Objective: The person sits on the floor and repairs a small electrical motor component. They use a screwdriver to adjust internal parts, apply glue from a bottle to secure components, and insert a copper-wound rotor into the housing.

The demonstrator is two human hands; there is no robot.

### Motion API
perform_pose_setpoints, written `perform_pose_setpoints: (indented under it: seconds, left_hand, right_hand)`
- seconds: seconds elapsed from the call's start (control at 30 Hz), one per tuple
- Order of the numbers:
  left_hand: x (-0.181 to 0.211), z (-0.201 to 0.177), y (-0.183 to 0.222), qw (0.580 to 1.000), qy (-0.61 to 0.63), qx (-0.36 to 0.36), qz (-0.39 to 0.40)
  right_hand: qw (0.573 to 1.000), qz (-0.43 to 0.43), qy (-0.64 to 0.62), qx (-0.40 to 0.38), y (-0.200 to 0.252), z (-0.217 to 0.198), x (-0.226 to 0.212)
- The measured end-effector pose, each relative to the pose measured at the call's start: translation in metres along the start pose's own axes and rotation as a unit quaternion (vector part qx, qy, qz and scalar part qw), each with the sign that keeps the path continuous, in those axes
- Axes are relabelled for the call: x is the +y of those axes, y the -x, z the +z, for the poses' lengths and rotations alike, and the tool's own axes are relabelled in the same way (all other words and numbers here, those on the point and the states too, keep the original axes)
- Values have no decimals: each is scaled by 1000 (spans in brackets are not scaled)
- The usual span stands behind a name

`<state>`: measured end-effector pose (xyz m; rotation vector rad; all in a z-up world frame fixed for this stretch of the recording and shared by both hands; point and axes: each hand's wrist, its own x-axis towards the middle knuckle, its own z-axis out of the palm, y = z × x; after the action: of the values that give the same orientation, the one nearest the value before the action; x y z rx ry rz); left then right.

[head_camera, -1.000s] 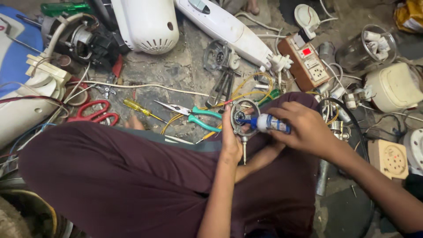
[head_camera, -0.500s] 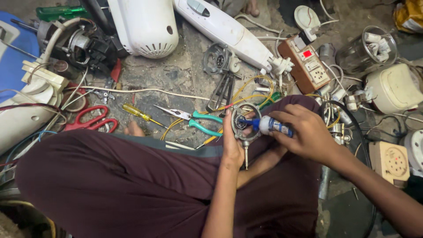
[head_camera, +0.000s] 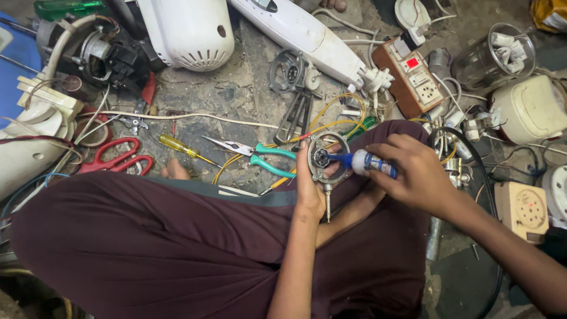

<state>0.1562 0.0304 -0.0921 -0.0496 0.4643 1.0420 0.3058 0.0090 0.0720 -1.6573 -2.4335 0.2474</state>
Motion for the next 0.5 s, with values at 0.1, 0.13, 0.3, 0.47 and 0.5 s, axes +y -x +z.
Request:
perform_pose_setpoints:
  seconds: [0.1, 0.13, 0.3, 0.47, 0.5]
  left_hand:
    - [1, 1, 1, 1000, -3, -9, 18]
    - [1, 2, 2, 1000, -19, 13, 9]
    - [0, 3, 2, 1000, -1, 9, -2]
    - [-4, -2, 0, 999, 26, -41, -4]
    - [-5, -4, 0, 999, 17, -28, -3]
  right_hand:
    - [1000, 11, -5, -1, 4, 0, -1]
    - [1000, 15, -6, -2, 5, 0, -1]
    - [1000, 9, -21, 5, 11, -2, -7]
    - [1000, -4, -26, 13, 10, -5, -12]
    - [1000, -8, -23, 17, 10, -4, -13]
